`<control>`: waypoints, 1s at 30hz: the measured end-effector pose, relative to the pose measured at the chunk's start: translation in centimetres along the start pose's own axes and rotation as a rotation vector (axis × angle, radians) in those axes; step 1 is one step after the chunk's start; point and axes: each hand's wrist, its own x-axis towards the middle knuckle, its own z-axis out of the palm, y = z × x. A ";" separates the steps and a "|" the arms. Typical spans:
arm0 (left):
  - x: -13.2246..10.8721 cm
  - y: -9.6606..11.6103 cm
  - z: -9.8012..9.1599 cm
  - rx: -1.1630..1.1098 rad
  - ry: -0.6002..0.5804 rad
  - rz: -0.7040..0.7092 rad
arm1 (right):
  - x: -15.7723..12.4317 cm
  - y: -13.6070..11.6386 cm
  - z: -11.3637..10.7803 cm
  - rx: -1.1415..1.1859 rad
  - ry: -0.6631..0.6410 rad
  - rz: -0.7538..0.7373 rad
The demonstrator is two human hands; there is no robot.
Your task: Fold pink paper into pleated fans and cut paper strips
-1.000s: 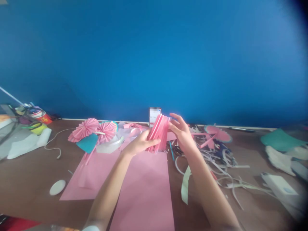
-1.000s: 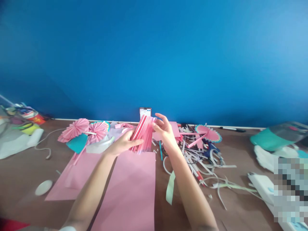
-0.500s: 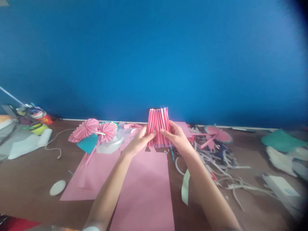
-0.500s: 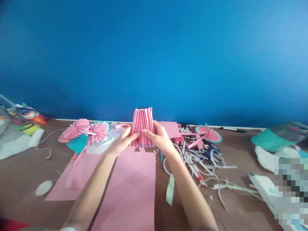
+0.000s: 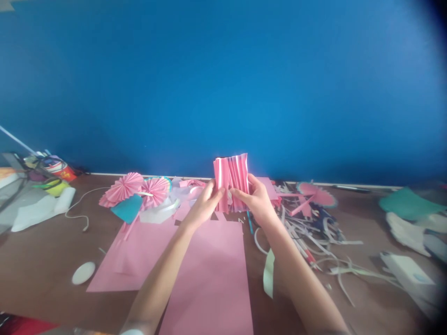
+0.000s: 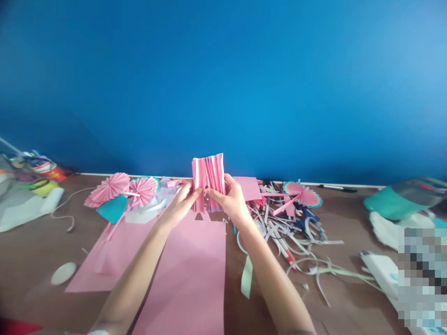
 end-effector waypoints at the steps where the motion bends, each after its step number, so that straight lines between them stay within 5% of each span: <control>1: 0.1 -0.1 0.0 -0.012 -0.001 -0.004 | 0.0 0.0 0.0 -0.004 -0.002 -0.002; 21: 1.3 -2.1 0.1 -0.549 -0.147 -0.122 | 0.1 0.2 -0.1 -0.007 -0.014 -0.008; 30: 0.5 -1.5 1.5 -0.504 -0.038 -0.147 | 0.0 0.5 0.2 0.015 -0.005 -0.011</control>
